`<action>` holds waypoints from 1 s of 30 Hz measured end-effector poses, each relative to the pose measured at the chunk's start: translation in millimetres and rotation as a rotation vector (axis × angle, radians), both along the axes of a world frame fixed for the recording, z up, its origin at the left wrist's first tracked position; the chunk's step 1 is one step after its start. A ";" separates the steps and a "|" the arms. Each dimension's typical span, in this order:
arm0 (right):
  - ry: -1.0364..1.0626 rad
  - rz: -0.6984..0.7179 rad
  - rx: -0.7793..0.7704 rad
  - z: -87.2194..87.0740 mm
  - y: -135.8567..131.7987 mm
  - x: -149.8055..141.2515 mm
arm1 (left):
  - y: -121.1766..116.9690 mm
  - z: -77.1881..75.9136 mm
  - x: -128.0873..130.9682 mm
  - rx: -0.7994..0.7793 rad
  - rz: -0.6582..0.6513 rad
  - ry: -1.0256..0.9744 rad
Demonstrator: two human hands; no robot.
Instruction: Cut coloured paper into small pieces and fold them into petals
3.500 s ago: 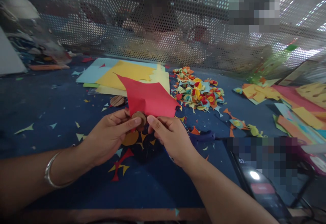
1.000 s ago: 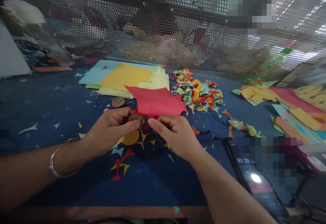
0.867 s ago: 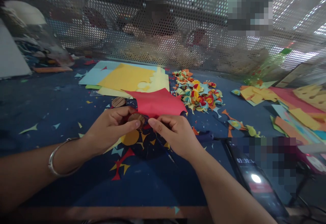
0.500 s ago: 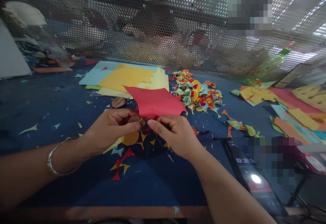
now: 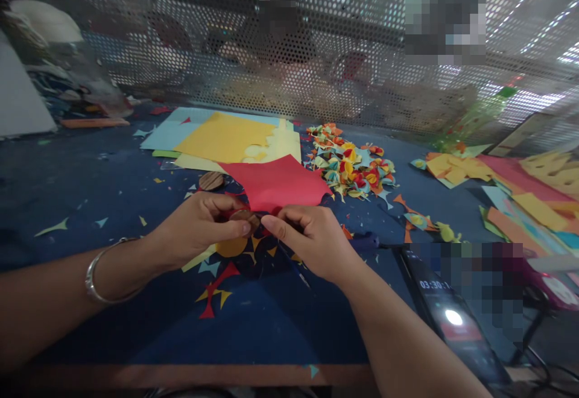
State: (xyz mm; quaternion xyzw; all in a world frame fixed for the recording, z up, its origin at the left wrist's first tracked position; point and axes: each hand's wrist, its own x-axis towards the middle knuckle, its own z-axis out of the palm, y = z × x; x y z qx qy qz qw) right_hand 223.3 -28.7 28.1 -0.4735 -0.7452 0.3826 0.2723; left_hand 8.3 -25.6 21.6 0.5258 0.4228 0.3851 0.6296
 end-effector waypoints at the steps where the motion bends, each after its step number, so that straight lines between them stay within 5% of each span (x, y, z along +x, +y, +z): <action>1: 0.001 0.001 -0.001 -0.4 0.3 0.3 | 0.2 0.5 -0.2 -0.001 -0.004 -0.001; 12: -0.015 0.006 -0.009 -0.5 0.8 0.5 | 6.1 -0.6 -3.3 -0.042 -0.128 -0.035; 30: -0.087 0.009 0.016 -1.1 1.1 0.9 | 10.9 -3.8 -1.1 -0.046 -0.129 0.088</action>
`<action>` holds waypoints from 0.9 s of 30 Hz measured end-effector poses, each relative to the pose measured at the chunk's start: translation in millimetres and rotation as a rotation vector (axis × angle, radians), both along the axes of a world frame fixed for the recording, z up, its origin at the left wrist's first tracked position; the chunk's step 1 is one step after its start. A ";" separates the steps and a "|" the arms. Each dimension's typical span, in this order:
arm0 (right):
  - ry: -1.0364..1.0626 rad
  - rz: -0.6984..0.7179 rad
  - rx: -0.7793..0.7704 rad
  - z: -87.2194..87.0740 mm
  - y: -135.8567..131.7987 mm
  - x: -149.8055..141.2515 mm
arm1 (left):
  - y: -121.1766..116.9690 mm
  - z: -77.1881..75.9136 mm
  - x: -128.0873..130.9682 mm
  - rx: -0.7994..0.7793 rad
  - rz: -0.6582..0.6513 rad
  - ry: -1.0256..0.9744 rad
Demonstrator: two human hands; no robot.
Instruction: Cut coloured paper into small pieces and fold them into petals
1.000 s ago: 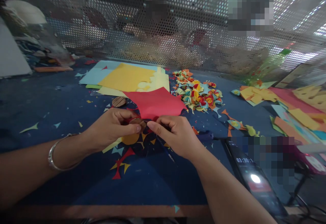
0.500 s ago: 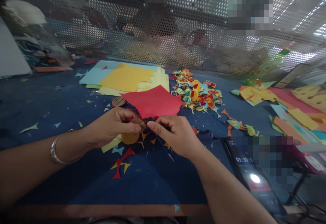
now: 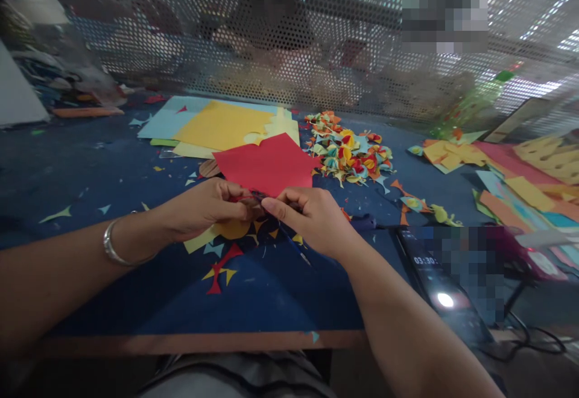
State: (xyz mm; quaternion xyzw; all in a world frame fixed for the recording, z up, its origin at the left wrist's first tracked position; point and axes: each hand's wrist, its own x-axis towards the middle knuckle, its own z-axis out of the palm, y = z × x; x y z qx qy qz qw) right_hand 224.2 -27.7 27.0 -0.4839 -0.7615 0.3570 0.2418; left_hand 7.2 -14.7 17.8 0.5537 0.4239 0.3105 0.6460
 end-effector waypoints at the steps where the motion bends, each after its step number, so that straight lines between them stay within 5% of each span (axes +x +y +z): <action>1: -0.009 -0.001 -0.014 0.2 0.0 -0.2 | 0.7 -0.7 -0.2 0.002 0.053 0.007; 5: -0.001 -0.006 -0.068 1.6 -7.4 -2.0 | 7.9 -4.9 -4.5 0.016 0.344 -0.049; 9: -0.046 -0.046 -0.048 0.5 -32.9 0.1 | 13.3 -9.1 -8.4 0.018 0.426 -0.155; 15: -0.295 -0.147 0.259 -25.4 -79.4 15.9 | -3.8 -3.1 -2.9 -0.060 0.363 -0.114; 20: -0.423 -0.205 0.442 -51.2 -93.7 25.3 | -19.3 1.8 1.3 0.089 0.177 -0.018; 27: -0.223 -0.342 0.485 -41.1 -101.9 15.5 | -34.2 1.4 2.3 0.361 -0.081 0.124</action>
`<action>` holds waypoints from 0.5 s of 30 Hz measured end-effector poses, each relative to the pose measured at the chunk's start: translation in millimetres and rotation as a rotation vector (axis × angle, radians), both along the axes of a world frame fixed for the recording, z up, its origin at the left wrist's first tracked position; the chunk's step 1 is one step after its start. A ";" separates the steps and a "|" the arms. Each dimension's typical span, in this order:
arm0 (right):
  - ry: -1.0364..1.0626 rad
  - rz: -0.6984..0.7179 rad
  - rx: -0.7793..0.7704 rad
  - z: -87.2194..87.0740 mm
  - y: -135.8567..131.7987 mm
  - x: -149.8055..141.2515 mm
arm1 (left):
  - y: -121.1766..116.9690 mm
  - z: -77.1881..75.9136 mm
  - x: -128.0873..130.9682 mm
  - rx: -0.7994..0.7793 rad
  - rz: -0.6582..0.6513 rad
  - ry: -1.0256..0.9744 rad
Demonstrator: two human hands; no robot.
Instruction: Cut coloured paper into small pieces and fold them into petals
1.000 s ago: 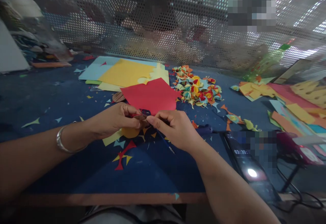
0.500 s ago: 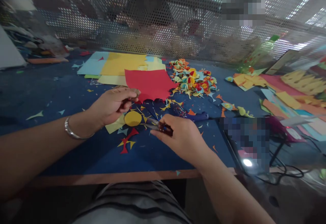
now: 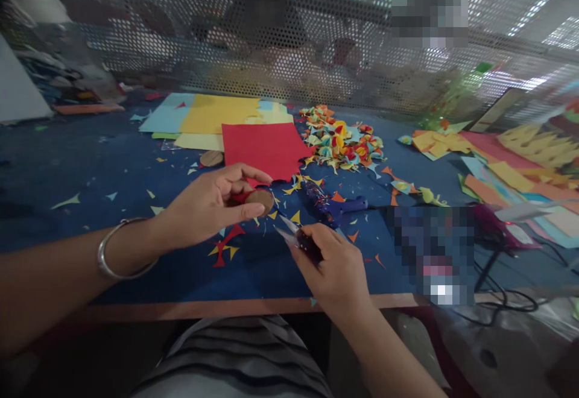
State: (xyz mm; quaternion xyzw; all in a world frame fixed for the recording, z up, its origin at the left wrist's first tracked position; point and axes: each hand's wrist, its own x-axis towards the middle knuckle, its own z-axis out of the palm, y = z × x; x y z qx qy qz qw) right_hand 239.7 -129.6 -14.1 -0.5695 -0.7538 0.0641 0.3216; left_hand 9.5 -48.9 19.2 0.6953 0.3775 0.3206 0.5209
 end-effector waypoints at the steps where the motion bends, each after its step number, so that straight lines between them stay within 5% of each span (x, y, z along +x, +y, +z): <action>1: 0.070 -0.026 -0.006 4.0 -0.5 -3.7 | -3.2 0.6 0.6 0.009 -0.028 0.002; 8: 0.327 -0.032 -0.119 18.6 4.0 -24.4 | -18.0 0.8 6.8 -0.117 -0.186 -0.117; 15: 0.525 -0.153 -0.071 13.8 -0.2 -40.4 | -23.6 -10.1 16.1 -0.499 0.012 -0.294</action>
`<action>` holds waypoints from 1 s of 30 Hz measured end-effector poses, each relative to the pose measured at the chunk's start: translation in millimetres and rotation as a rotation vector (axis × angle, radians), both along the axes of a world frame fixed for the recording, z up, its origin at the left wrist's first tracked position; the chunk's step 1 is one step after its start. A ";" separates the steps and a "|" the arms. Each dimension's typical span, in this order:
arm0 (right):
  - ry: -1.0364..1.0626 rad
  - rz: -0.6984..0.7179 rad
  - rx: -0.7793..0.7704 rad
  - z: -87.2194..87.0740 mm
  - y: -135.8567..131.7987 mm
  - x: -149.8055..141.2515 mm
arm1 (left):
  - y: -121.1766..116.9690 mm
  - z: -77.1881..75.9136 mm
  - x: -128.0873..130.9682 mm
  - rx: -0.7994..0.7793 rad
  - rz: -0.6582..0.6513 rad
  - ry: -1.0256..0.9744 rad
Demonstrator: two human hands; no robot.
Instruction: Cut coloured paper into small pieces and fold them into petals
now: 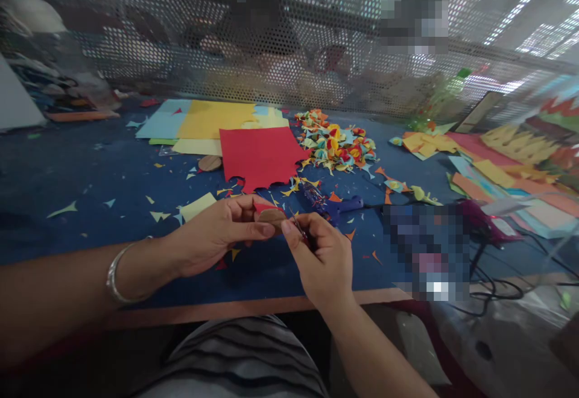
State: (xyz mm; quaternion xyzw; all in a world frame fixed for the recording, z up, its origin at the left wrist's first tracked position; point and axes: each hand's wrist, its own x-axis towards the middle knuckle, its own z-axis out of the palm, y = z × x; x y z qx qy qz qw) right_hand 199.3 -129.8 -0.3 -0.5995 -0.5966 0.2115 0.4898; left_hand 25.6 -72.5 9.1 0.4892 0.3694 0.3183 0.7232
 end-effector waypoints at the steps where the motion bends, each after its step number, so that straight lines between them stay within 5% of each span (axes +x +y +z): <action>1: 0.012 -0.003 -0.001 -0.5 -0.3 -1.8 | -1.2 -1.7 1.5 -0.044 0.021 -0.010; 4: 0.021 0.008 -0.017 -0.8 -0.2 -3.2 | -1.7 -4.3 3.7 -0.070 0.060 -0.076; 13: 0.054 0.115 -0.104 -2.7 3.9 13.9 | 15.9 -0.8 -4.5 0.212 0.075 -0.003; 30: 0.055 0.126 -0.157 -4.4 4.0 9.7 | 8.0 0.8 -2.6 0.174 -0.051 0.010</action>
